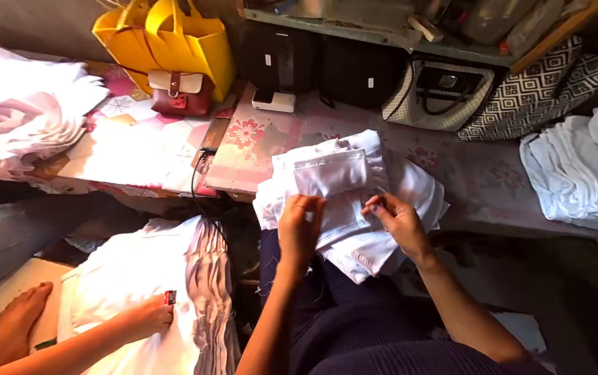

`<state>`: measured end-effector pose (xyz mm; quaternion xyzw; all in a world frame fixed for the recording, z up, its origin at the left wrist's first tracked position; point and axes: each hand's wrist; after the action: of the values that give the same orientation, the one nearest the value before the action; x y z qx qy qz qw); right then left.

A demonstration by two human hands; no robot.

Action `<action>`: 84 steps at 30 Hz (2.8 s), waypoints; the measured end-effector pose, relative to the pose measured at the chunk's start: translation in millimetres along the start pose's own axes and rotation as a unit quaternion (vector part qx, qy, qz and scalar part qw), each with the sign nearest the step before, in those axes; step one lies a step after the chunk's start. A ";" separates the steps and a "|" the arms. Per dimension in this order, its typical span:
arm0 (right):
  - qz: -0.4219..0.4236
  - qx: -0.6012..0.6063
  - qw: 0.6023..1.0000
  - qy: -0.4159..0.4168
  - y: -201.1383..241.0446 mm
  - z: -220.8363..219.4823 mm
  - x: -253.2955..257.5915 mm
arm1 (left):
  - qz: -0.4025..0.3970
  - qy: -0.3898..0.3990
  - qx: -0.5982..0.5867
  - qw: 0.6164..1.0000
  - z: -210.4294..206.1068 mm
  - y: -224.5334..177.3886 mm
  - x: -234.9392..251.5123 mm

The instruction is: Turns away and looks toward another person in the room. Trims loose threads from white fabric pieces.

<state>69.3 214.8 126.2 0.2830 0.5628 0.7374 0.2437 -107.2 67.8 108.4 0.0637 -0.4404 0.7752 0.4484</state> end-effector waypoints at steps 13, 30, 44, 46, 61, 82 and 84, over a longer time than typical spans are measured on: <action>0.119 -0.228 0.966 0.039 -51.4 -0.9 -8.1 | 0.036 0.135 0.054 0.989 -43.4 -0.1 -54.9; 0.210 -0.105 0.969 -0.075 -81.8 -58.0 -32.4 | 0.047 -0.113 0.102 0.987 -14.2 -4.5 -55.7; -0.246 0.033 0.967 -0.056 -53.7 -18.3 -1.4 | 0.088 0.035 -0.146 0.985 -67.0 -0.7 -59.2; -0.290 0.121 0.947 -0.068 -51.2 -23.3 -0.3 | 0.017 0.040 -0.131 0.990 -74.4 -7.1 -55.8; -0.298 0.264 0.916 -0.048 -32.4 -12.5 1.1 | 0.152 0.334 -0.206 0.907 -30.7 8.5 -55.4; -0.242 0.250 0.936 -0.045 -26.5 -31.4 -11.6 | 0.215 -0.042 -0.300 0.929 -62.7 -24.1 -71.8; -0.226 0.208 0.951 -0.041 -27.8 -32.5 -12.9 | 0.208 -0.010 -0.272 0.939 -64.9 -21.4 -67.1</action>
<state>57.3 190.5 90.7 0.2232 0.7427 0.5170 0.3625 -32.3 77.5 49.4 -0.1458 -0.6426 0.7009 0.2729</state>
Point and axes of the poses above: each hand's wrist, its own x-axis towards the middle knuckle, its own z-axis out of the back of the hand, y = z × x, and after that the axes turned 12 degrees about x, right-handed
